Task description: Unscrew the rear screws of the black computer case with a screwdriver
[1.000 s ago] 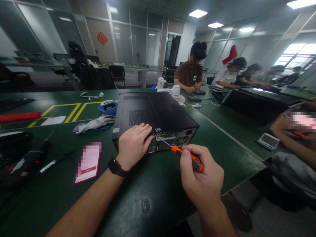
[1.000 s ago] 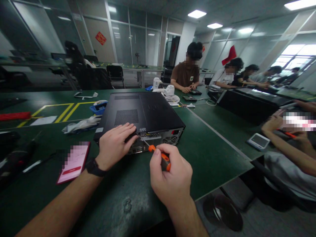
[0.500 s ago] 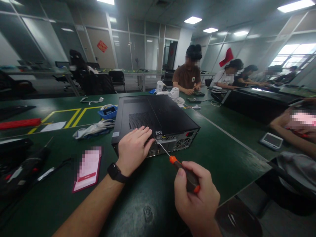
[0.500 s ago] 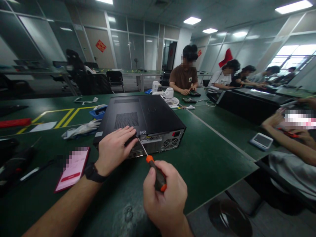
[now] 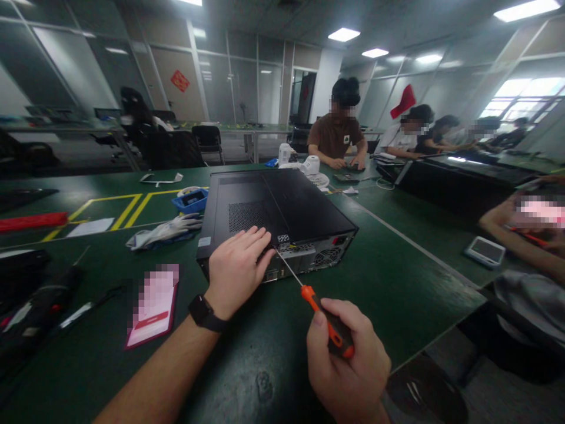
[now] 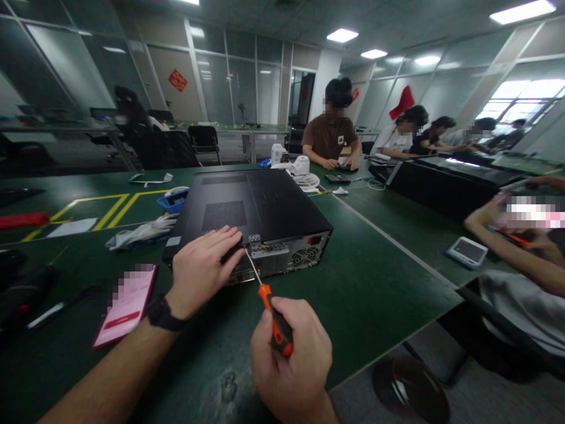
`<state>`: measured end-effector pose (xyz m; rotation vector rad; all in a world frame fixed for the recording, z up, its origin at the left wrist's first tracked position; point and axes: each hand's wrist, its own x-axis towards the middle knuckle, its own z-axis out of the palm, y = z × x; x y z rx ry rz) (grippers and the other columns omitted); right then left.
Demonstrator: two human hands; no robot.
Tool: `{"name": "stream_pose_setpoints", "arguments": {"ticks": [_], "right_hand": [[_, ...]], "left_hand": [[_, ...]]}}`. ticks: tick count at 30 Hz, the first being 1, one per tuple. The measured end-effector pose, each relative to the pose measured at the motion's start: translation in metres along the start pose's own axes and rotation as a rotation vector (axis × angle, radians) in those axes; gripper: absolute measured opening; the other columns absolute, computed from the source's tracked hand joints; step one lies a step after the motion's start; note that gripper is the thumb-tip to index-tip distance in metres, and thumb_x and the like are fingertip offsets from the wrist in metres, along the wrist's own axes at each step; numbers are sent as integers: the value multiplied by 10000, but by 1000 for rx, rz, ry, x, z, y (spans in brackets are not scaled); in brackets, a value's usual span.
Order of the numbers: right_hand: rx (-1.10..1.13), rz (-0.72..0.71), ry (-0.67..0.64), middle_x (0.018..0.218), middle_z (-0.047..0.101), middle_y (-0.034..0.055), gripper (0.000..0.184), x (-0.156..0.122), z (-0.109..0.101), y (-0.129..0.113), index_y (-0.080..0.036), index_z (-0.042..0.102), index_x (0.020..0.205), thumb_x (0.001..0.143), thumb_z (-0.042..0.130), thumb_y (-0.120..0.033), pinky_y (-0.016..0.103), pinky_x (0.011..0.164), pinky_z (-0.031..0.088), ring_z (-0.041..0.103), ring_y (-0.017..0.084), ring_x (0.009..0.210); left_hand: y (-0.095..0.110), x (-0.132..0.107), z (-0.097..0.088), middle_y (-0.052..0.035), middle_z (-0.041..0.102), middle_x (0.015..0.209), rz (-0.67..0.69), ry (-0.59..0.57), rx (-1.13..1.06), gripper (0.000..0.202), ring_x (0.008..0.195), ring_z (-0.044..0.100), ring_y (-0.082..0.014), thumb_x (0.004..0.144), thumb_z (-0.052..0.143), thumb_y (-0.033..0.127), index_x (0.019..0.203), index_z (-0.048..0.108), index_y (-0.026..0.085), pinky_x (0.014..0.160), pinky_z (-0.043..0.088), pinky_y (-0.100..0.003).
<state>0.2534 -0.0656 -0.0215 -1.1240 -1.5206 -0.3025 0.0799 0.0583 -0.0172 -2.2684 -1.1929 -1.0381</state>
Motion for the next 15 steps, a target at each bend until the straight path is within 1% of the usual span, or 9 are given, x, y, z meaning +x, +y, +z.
{"name": "stream_pose_setpoints", "arguments": {"ticks": [2, 4, 6, 9, 12, 15], "right_hand": [[-30, 13, 7, 795, 688, -2, 138, -1, 0, 1, -189, 622, 1038, 915, 611, -128, 223, 618, 551, 663, 116, 639], [-27, 23, 13, 797, 690, 4, 127, -2, 0, 2, -183, 628, 1046, 924, 608, -156, 226, 614, 555, 658, 117, 621], [7, 15, 11, 836, 683, 26, 158, -3, 0, 3, -169, 619, 1064, 906, 604, -168, 255, 649, 567, 671, 135, 674], [67, -9, 11, 877, 666, 44, 205, -2, 1, 2, -159, 606, 1064, 862, 599, -129, 292, 701, 570, 680, 161, 770], [38, -8, 26, 850, 679, 18, 204, -2, 1, 2, -175, 616, 1055, 869, 601, -94, 260, 670, 557, 672, 138, 727], [1, 26, 7, 808, 693, -9, 161, -2, 0, 2, -198, 622, 1044, 907, 593, -118, 232, 615, 547, 664, 122, 658]], "left_hand": [[0, 0, 0, -75, 750, 1270, 3, -3, 2, 308, 1197, 696, -252, 967, 601, 327, 1208, 720, 177, 1057, 539, -436], [0, 0, 0, -74, 750, 1272, 2, -3, 4, 308, 1200, 693, -252, 968, 599, 329, 1207, 720, 177, 1058, 539, -434], [0, 0, -1, -71, 749, 1273, -3, -1, 6, 303, 1202, 692, -253, 968, 598, 329, 1201, 721, 179, 1061, 537, -434], [0, 0, -1, -67, 747, 1277, -7, -2, 2, 301, 1204, 692, -251, 968, 599, 328, 1203, 720, 184, 1063, 538, -437], [0, 0, -1, -69, 746, 1279, -5, -3, -1, 305, 1206, 691, -250, 969, 599, 329, 1209, 717, 183, 1062, 540, -440], [0, 0, -1, -72, 744, 1282, -6, -4, 1, 308, 1213, 687, -253, 970, 595, 330, 1212, 716, 182, 1065, 538, -443]]}}
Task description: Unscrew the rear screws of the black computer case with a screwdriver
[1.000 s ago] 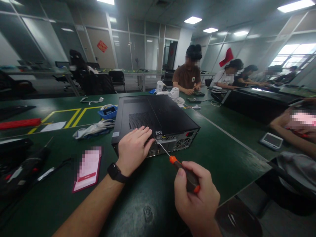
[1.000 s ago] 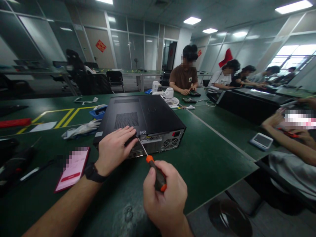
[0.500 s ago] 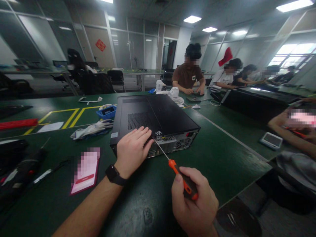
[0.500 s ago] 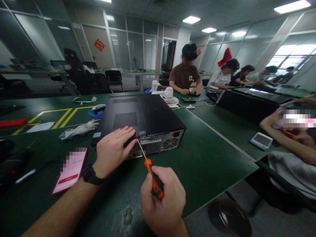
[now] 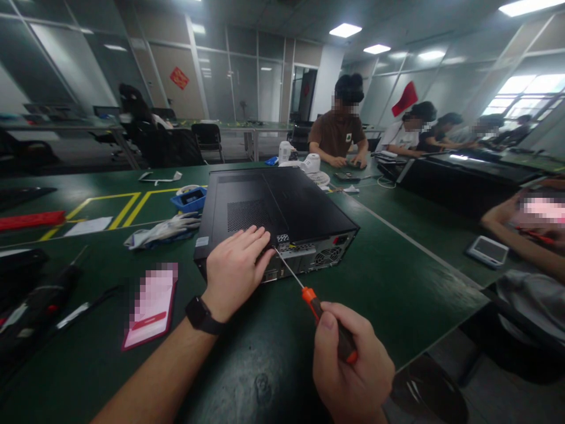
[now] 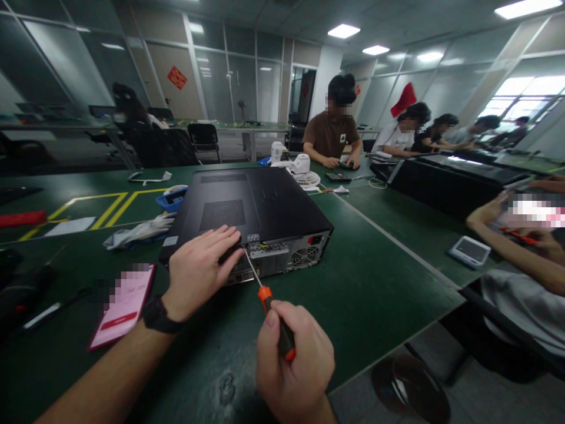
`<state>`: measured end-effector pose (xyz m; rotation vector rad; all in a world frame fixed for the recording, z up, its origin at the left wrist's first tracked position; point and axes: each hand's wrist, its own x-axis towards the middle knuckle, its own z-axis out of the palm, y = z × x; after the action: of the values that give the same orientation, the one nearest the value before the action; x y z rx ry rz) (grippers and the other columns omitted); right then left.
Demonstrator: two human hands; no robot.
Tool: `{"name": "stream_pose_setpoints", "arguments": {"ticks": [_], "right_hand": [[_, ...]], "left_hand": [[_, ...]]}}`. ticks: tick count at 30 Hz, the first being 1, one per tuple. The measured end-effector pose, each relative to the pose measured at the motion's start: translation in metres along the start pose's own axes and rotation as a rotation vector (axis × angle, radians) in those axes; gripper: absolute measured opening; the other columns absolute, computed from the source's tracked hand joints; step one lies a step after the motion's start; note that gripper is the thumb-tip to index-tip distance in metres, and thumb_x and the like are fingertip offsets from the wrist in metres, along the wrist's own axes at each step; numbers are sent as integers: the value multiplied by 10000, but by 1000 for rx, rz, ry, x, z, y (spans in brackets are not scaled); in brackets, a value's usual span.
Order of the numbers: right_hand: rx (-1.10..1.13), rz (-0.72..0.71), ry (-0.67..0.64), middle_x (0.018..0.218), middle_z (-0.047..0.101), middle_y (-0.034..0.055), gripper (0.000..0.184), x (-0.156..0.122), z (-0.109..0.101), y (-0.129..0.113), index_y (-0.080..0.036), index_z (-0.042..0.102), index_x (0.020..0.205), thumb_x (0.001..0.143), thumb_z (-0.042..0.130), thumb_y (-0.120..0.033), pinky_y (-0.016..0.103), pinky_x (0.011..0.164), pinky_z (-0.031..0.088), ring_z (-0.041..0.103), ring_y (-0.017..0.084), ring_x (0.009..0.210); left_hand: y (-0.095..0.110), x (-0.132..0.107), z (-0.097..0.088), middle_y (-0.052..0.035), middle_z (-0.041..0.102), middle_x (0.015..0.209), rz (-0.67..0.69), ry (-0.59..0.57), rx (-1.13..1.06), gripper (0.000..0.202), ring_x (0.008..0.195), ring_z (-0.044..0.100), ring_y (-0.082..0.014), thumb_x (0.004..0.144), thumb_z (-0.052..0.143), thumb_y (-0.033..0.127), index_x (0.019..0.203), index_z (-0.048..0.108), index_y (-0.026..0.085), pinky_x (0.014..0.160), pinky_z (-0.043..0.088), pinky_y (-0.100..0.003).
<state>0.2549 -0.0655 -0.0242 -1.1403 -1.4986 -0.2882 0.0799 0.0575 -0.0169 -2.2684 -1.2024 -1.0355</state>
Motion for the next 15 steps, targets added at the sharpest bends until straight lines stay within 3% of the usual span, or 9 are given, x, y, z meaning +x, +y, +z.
{"name": "stream_pose_setpoints", "arguments": {"ticks": [6, 12, 15], "right_hand": [[72, -17, -1, 887, 667, 41, 240, 0, 0, -1, -168, 604, 1088, 851, 606, -133, 303, 683, 575, 679, 170, 768], [-31, 29, -1, 825, 697, 2, 162, -3, -1, 3, -192, 632, 1054, 906, 608, -129, 233, 625, 562, 660, 116, 638], [12, 21, -2, 861, 683, 29, 187, -2, -1, 3, -172, 622, 1076, 890, 612, -161, 266, 664, 578, 676, 140, 703]], "left_hand": [[0, -1, 0, -82, 745, 1277, -2, 9, -23, 306, 1203, 693, -269, 959, 602, 316, 1211, 723, 194, 1054, 547, -466], [0, -1, 0, -86, 744, 1278, -7, 9, -30, 304, 1204, 693, -274, 956, 611, 318, 1213, 724, 200, 1053, 548, -473], [-1, -1, 0, -86, 743, 1279, -6, 4, -21, 305, 1208, 690, -271, 960, 605, 323, 1211, 723, 194, 1062, 541, -469]]}}
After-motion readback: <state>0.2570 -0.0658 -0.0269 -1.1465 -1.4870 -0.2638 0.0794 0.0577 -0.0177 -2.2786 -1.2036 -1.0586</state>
